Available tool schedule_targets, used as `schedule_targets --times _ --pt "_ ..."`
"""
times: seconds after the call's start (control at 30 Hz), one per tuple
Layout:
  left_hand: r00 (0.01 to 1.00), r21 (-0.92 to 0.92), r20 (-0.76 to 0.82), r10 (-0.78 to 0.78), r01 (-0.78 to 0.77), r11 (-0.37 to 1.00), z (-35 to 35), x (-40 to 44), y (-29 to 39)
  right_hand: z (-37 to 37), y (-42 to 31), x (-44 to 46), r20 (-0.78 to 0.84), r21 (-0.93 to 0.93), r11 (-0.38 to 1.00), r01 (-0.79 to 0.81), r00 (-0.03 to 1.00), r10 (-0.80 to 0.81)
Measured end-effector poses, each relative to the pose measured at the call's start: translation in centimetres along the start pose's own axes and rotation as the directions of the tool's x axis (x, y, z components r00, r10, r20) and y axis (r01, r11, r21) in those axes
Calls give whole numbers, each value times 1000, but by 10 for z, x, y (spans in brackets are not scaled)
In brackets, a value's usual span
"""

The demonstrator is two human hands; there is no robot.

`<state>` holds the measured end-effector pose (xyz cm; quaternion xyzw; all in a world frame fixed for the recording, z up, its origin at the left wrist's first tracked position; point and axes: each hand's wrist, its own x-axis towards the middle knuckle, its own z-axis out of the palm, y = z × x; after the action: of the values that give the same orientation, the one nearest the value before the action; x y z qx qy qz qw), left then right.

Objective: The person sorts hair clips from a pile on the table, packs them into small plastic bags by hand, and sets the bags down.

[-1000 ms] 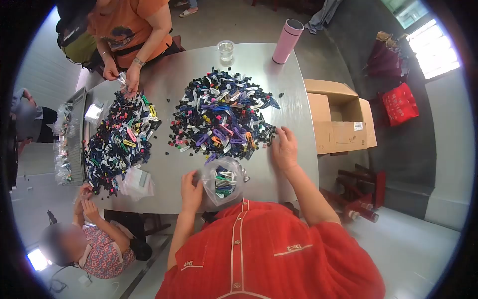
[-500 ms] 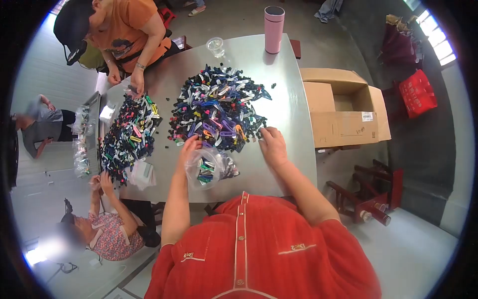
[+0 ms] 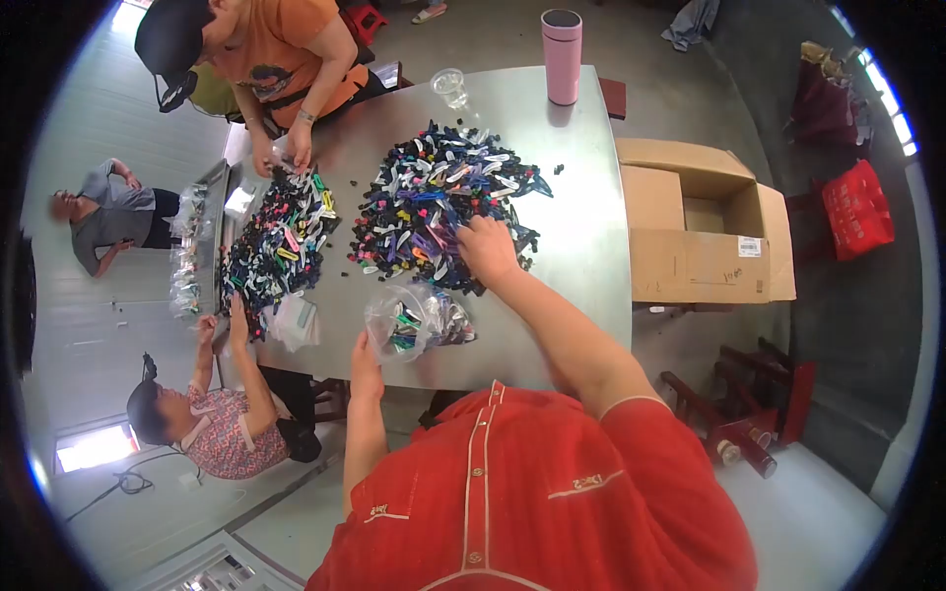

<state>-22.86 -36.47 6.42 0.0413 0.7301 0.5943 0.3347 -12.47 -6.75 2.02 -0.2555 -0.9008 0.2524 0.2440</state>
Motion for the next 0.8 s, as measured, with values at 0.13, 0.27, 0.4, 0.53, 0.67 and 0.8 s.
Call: schedule_targets --times 0.13,0.27,0.4,0.53,0.67,0.8 --pt "999 45 11 -30 29 999 -1 17 23 -7 16 3 -103 108 986 -125 985 136" --pt "957 336 146 250 -285 897 7 68 58 -25 13 3 -81 384 852 -355 907 414" --pt "772 393 438 460 -625 675 55 126 110 -35 -7 -13 92 644 580 -499 803 589" --pt "511 510 577 637 -835 208 112 162 133 -29 -15 -50 251 667 501 -552 799 546" --pt "572 586 667 477 -798 137 130 192 114 -32 -16 -79 239 620 522 -585 775 585" --pt "535 563 715 450 -822 83 139 182 118 -31 -7 -93 227 619 497 -609 744 628"
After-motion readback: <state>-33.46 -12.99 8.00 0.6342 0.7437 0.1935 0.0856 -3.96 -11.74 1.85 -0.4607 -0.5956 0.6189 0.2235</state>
